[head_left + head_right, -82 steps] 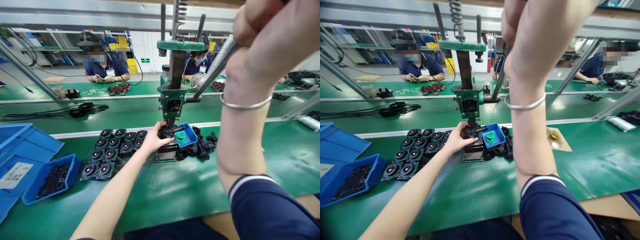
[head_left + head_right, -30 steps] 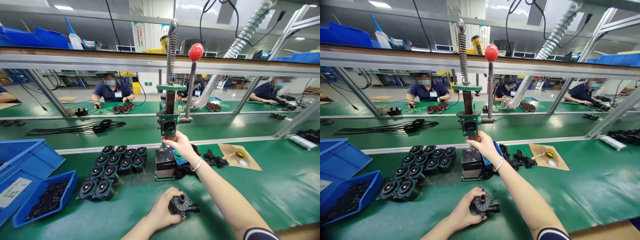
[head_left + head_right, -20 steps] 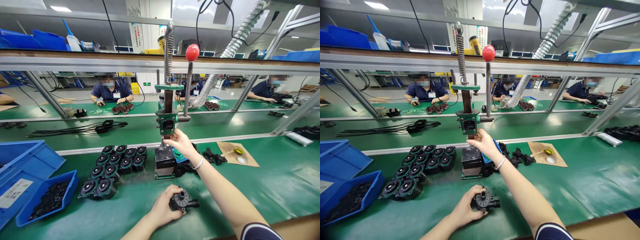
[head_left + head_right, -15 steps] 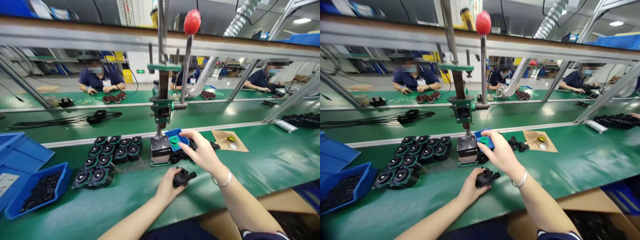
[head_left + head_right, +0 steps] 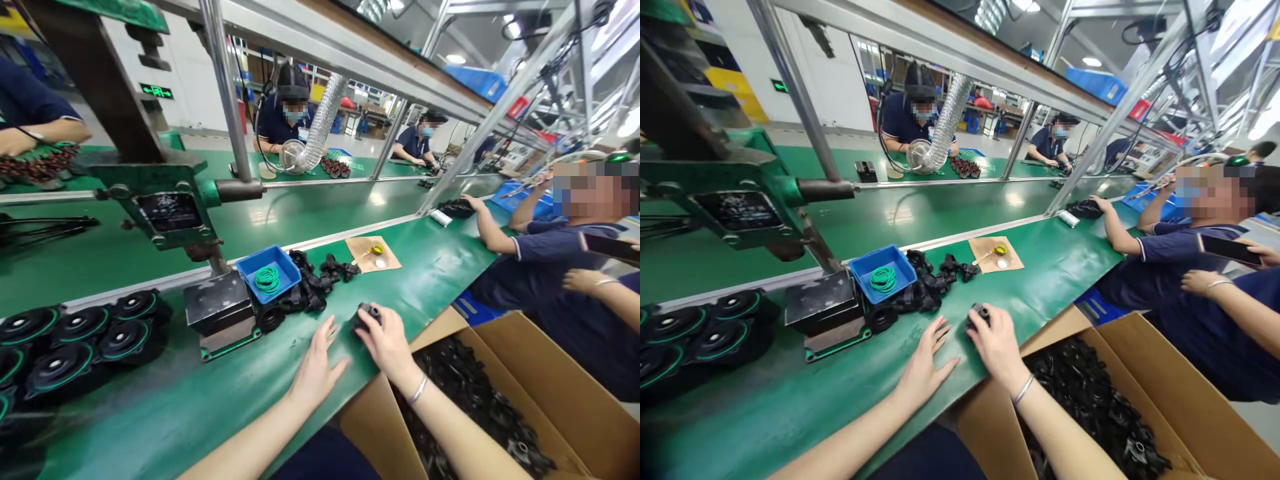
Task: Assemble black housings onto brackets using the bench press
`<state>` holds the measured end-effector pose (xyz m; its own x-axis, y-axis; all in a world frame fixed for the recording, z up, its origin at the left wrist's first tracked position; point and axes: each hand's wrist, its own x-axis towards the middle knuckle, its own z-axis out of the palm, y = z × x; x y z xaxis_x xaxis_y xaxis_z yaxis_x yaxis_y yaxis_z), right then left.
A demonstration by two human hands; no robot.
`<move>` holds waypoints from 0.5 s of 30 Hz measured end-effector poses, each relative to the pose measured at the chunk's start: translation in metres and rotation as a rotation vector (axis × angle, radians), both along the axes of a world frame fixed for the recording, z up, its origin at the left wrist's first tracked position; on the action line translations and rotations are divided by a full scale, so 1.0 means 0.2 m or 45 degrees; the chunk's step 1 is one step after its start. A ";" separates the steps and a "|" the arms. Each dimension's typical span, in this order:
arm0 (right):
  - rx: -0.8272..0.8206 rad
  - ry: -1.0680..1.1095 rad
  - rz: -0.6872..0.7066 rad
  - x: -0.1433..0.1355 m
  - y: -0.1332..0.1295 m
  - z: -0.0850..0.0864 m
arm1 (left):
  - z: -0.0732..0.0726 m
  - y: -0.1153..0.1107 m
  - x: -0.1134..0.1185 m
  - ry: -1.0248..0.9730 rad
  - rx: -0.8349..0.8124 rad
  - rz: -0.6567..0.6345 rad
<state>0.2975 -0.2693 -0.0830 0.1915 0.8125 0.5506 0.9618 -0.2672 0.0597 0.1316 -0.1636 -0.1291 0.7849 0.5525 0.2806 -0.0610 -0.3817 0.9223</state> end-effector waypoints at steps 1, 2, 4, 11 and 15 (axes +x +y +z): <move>0.024 -0.007 -0.060 0.13 0.00 0.01 | 0.00 0.00 0.00 0.001 -0.037 -0.001; 0.045 -0.009 -0.121 0.27 0.00 0.03 | 0.00 0.00 -0.01 0.010 -0.055 -0.002; 0.078 -0.008 -0.243 0.57 0.00 0.08 | 0.01 0.01 -0.02 0.042 -0.044 -0.010; 0.152 -0.046 -0.333 0.87 0.15 0.21 | 0.04 0.02 -0.02 0.140 0.040 -0.080; -0.136 -0.091 0.161 0.58 0.38 0.11 | 0.09 -0.01 -0.05 0.220 0.109 -0.126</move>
